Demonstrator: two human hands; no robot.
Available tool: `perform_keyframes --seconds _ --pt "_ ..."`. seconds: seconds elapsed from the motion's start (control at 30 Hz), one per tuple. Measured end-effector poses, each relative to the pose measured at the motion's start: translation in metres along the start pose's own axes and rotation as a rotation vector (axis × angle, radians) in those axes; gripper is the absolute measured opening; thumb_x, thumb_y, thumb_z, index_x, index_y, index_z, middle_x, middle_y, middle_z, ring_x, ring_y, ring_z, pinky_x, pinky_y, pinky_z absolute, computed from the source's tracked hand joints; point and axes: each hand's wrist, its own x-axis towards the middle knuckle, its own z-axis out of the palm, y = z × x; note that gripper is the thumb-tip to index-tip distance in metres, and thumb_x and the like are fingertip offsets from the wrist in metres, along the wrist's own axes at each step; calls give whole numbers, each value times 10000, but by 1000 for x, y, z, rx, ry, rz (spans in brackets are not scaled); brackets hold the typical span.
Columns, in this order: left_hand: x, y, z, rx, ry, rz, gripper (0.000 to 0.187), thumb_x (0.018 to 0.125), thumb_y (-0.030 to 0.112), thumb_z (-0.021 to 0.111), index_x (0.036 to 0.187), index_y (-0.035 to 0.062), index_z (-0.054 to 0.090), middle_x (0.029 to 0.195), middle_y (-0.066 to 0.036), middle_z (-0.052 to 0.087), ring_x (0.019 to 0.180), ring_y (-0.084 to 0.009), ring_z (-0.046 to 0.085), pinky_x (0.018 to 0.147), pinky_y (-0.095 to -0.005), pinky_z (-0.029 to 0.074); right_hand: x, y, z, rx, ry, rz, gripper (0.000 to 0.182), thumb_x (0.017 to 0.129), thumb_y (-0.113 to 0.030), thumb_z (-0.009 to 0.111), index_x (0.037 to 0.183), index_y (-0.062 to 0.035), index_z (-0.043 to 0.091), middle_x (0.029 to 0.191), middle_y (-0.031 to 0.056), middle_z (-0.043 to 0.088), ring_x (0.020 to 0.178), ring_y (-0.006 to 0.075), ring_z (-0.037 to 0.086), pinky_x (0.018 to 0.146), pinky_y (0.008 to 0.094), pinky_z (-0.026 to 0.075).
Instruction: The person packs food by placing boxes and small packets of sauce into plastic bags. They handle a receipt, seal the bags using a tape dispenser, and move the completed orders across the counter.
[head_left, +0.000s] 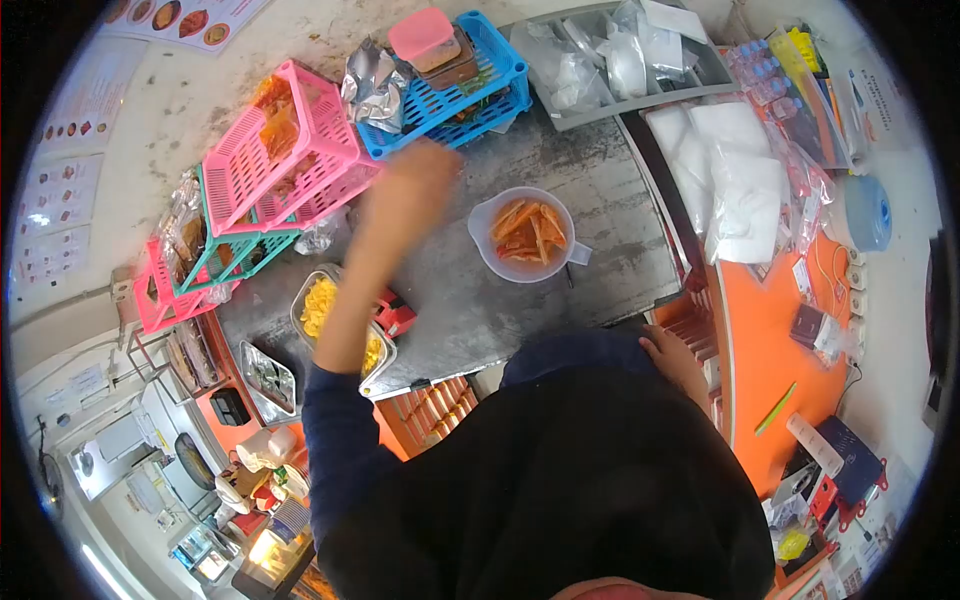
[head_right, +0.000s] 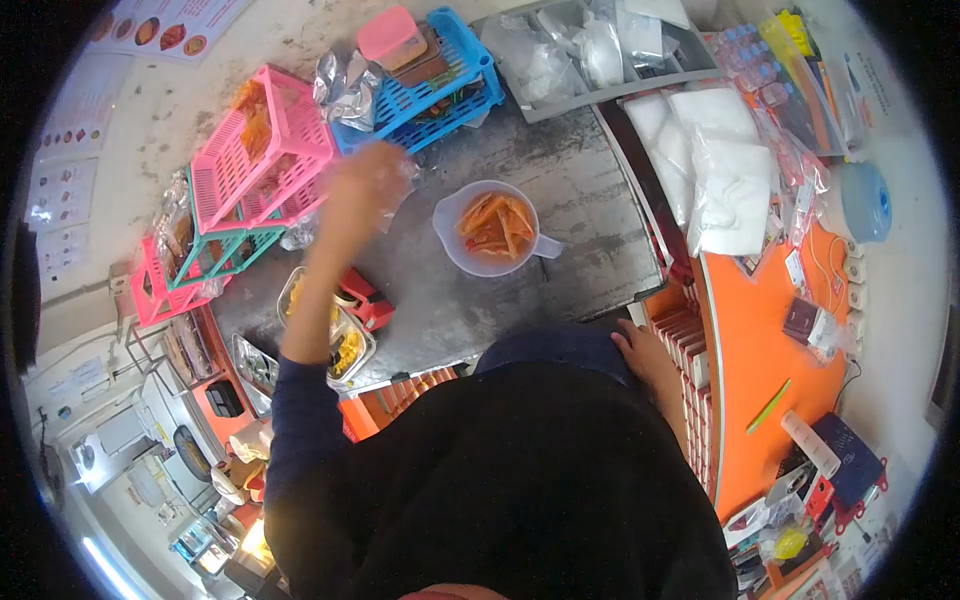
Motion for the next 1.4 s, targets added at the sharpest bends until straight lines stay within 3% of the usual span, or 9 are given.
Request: perform_keyframes --seconds 0.07,0.27,0.4,0.57,0.77,0.93,1.07,1.13,1.4 --pt "-40 27 81 -66 -283 138 130 779 137 583 891 82 617 894 -102 596 865 -278 614 677 -395 518 5 -1 -3 -26 -17 -26 466 930 -382 494 1261 -54 512 1030 280 587 1017 428 555 874 470 441" --pt "-64 62 186 145 -302 -14 162 753 131 613 908 83 596 907 -140 630 782 -263 650 599 -396 519 11 -17 -14 -35 -26 -89 448 921 -362 512 1244 -52 516 1020 272 595 995 425 562 858 470 447" --pt "-51 50 208 217 -417 -85 137 715 183 657 819 97 637 707 -134 643 691 -269 663 600 -409 518 14 -4 -8 -41 4 -138 439 921 -359 512 1246 -63 515 1011 267 595 992 425 563 853 465 451" --pt "-41 32 176 75 -481 -175 155 684 221 701 753 82 706 729 -132 669 707 -267 669 621 -391 519 8 16 -9 28 33 -134 435 922 -365 510 1240 -70 520 1014 261 594 993 419 565 859 465 447" --pt "-35 14 131 -408 -405 -221 219 723 156 682 907 43 717 765 -149 679 717 -284 672 655 -369 530 4 22 -23 46 14 -76 426 922 -368 509 1230 -74 522 1015 257 593 981 413 568 850 465 448" --pt "-37 0 120 -982 -603 -428 146 841 157 630 942 61 673 853 -23 637 813 -126 622 746 -283 502 9 34 -23 51 51 -139 420 924 -372 504 1216 -71 524 1009 259 594 983 410 570 848 462 453" --pt "-42 4 117 -1133 -634 -572 145 890 153 577 1019 90 595 1022 -10 609 901 -123 591 761 -276 484 14 39 -25 61 53 -144 430 924 -371 503 1217 -57 517 1023 257 592 994 409 566 854 460 452" --pt "-44 15 119 -1460 -552 -666 117 904 172 528 995 100 526 1066 -22 559 926 -150 588 805 -308 499 16 39 -28 30 47 -153 439 924 -371 502 1218 -46 515 1040 258 588 1008 408 560 864 458 448" --pt "-43 35 121 -1802 -458 -806 196 927 140 501 1110 100 443 1155 -94 533 1017 -289 596 867 -470 518 25 35 -34 -40 44 -190 411 918 -326 533 1193 -21 532 1028 243 623 991 394 586 841 437 450"
